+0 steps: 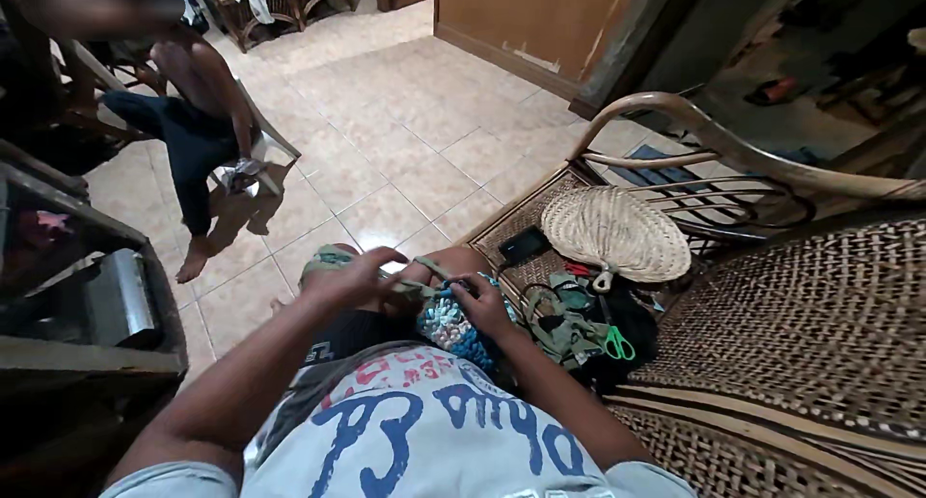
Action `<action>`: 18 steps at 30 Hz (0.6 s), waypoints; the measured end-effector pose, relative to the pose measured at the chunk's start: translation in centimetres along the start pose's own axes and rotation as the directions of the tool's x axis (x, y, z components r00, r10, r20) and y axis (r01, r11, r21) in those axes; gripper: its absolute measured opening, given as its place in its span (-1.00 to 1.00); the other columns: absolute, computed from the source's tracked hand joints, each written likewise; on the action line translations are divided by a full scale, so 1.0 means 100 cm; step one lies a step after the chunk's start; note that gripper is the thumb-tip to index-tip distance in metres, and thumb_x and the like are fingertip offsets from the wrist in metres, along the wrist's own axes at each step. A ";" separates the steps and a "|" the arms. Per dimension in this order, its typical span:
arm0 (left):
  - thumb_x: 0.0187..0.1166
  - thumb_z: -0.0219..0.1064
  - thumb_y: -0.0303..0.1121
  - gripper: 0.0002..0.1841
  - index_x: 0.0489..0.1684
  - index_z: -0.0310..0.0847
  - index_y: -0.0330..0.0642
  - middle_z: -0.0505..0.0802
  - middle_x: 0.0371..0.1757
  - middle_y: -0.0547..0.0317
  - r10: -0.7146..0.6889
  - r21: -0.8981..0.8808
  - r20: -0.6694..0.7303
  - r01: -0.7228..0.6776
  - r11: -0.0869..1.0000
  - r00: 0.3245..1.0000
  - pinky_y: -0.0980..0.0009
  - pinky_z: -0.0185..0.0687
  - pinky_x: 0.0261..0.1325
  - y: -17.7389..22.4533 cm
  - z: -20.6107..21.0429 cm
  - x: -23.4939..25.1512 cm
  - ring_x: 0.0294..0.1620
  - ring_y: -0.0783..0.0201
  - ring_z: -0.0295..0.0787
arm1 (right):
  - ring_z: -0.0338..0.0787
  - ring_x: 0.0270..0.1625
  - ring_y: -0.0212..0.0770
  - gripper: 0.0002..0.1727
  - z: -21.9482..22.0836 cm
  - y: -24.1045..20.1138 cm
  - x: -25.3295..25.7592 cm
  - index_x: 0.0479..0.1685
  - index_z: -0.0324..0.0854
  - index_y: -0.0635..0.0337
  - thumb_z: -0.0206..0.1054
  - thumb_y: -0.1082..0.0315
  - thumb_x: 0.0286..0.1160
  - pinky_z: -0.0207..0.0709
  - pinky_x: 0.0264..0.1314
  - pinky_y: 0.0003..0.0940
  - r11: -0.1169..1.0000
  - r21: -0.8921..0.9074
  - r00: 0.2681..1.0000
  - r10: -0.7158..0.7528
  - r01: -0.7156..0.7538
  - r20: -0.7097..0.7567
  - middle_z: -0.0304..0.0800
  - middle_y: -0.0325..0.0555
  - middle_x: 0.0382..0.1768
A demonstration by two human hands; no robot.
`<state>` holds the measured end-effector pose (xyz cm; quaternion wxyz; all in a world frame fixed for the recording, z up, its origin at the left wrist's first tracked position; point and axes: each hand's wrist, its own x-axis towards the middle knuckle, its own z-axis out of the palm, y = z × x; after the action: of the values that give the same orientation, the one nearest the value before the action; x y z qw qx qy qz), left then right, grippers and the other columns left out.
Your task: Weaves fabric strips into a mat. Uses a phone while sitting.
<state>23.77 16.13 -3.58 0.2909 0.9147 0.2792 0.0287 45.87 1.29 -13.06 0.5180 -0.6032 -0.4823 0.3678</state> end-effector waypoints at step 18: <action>0.81 0.13 -0.26 -0.65 0.17 0.66 -0.40 0.79 0.03 0.00 -0.102 -0.645 0.190 0.202 0.737 0.976 0.30 0.61 0.25 0.025 0.087 0.014 0.01 0.39 0.71 | 0.69 -0.16 -0.21 -0.65 -0.031 -0.031 0.014 0.18 0.66 0.31 0.44 0.44 0.41 0.60 0.00 -0.23 0.959 -0.278 0.910 0.064 0.058 0.409 0.75 0.07 -0.09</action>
<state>28.00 10.69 -9.58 0.6156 0.7264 0.3035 0.0364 48.52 1.83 -9.31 0.3116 -0.5802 -0.6278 0.4149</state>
